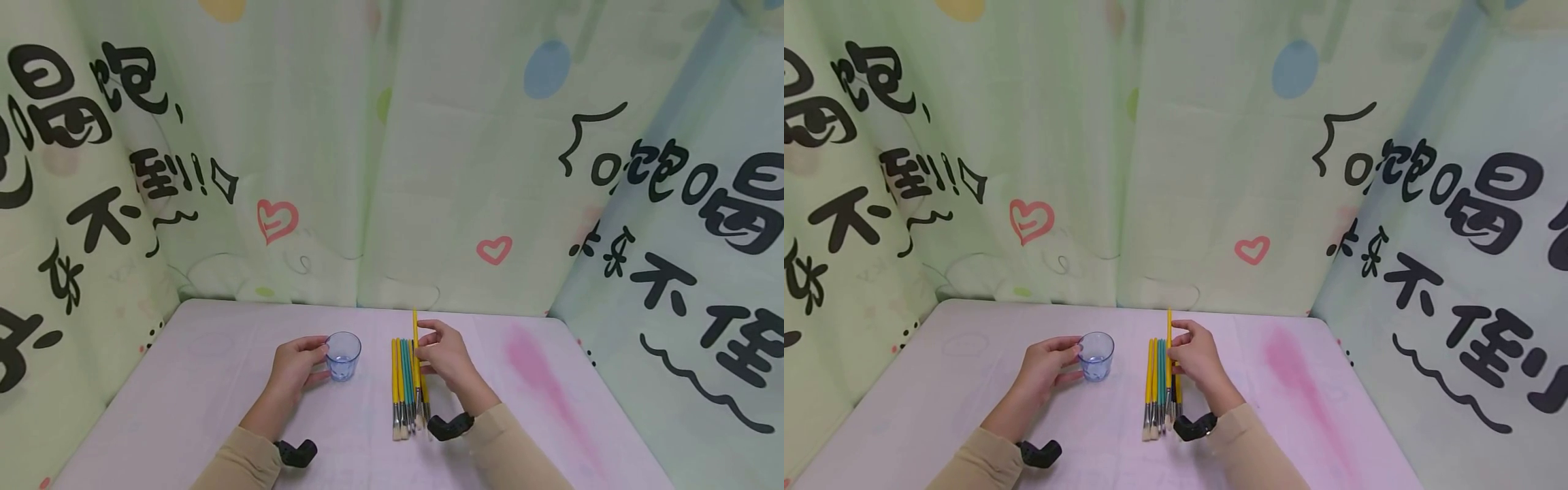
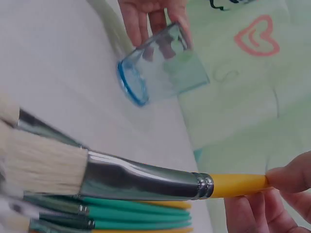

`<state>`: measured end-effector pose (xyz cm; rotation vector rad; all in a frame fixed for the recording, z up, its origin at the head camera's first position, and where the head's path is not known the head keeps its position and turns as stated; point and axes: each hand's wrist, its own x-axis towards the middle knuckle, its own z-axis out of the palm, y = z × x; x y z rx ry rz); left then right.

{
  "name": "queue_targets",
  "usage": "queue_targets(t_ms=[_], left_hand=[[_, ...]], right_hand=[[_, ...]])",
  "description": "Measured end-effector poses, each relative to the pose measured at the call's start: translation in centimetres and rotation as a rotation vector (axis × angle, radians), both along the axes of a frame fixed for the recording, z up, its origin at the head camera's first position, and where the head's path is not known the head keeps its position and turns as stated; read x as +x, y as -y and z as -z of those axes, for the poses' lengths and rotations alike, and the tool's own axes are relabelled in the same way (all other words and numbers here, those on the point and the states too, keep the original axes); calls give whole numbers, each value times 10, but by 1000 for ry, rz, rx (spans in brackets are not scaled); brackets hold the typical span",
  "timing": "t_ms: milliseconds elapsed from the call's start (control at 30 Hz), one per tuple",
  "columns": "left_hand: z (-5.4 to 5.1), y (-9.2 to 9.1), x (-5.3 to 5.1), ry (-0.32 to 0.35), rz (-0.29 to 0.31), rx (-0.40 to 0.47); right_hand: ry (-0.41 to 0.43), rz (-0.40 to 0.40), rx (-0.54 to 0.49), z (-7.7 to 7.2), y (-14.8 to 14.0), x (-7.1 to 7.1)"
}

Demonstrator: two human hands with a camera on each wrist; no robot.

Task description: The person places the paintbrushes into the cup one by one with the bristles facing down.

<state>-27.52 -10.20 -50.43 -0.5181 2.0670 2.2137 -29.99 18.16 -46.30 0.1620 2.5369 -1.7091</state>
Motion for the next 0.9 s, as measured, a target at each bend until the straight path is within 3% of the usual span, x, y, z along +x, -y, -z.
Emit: queue_targets(t_ms=[467, 900], left_hand=[[2, 0, 0, -12, 4, 8], [3, 1, -2, -11, 4, 16]], right_hand=[[-156, -40, -99, -16, 36, 8], [-290, -64, -231, -33, 67, 0]])
